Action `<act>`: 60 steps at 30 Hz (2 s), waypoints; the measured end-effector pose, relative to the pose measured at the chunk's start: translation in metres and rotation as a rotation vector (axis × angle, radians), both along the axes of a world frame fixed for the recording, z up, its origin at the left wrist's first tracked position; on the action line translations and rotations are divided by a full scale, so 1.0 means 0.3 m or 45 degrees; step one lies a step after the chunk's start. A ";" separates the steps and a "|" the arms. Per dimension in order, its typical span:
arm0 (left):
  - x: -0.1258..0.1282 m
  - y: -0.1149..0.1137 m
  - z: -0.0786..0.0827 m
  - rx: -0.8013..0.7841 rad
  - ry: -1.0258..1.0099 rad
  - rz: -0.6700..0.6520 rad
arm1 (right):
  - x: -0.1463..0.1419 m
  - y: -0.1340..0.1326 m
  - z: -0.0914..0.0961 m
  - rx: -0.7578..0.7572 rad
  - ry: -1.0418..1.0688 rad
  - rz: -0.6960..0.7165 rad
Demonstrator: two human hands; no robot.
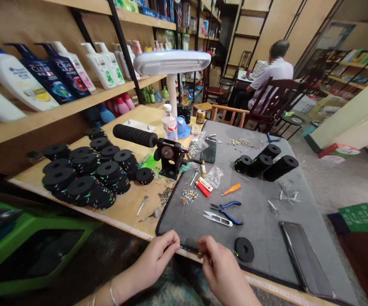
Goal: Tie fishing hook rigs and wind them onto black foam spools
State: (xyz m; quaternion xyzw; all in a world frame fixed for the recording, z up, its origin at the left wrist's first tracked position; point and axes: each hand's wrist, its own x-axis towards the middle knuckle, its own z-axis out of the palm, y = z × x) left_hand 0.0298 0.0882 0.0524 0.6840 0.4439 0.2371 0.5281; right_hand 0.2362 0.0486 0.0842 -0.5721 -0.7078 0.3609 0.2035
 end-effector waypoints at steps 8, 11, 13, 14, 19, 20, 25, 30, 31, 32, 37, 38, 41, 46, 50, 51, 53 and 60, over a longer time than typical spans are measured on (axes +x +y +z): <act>0.010 -0.003 -0.007 0.043 -0.054 0.016 | 0.018 0.016 0.031 -0.125 0.118 0.001; 0.013 -0.004 -0.018 0.055 -0.039 0.030 | 0.037 0.017 0.040 -0.216 0.321 -0.037; 0.016 -0.004 -0.022 0.088 -0.018 0.047 | 0.049 0.014 0.035 -0.242 0.386 -0.078; 0.018 -0.004 -0.021 0.108 -0.007 0.052 | 0.053 0.013 0.030 -0.240 0.391 -0.091; 0.047 0.005 0.011 0.139 -0.031 0.019 | 0.055 0.013 0.021 -0.185 0.347 -0.058; 0.059 0.009 0.022 0.107 -0.055 -0.007 | 0.054 0.015 0.022 -0.175 0.343 -0.053; 0.145 0.024 0.058 -0.216 -0.337 -0.218 | 0.063 0.018 0.038 -0.134 0.300 -0.064; 0.184 0.025 0.057 -0.064 -0.270 -0.190 | 0.084 0.005 0.053 -0.118 0.179 -0.047; 0.184 0.026 0.056 -0.004 -0.222 -0.186 | 0.087 0.004 0.054 -0.106 0.145 -0.042; 0.182 0.027 0.057 0.045 -0.178 -0.186 | 0.090 0.004 0.054 -0.087 0.103 -0.040; 0.178 0.032 0.064 0.153 -0.044 -0.233 | 0.101 0.006 0.033 0.023 -0.087 -0.054; 0.178 0.032 0.066 0.154 -0.029 -0.251 | 0.103 0.005 0.027 0.030 -0.081 -0.056; 0.179 0.034 0.070 0.120 -0.018 -0.294 | 0.115 0.000 0.007 0.032 -0.003 -0.073; 0.171 0.037 0.063 0.038 -0.089 -0.330 | 0.147 -0.010 -0.014 0.008 0.128 -0.153; 0.176 0.036 0.035 0.015 -0.155 -0.307 | 0.154 -0.009 -0.016 -0.044 0.166 -0.176; 0.180 0.036 0.028 -0.019 -0.176 -0.296 | 0.152 -0.009 -0.016 -0.047 0.165 -0.178; 0.187 0.035 0.018 -0.118 -0.232 -0.278 | 0.148 -0.009 -0.017 -0.039 0.162 -0.183; 0.205 0.034 0.045 -0.178 -0.254 -0.256 | 0.126 -0.012 -0.007 -0.010 0.153 -0.146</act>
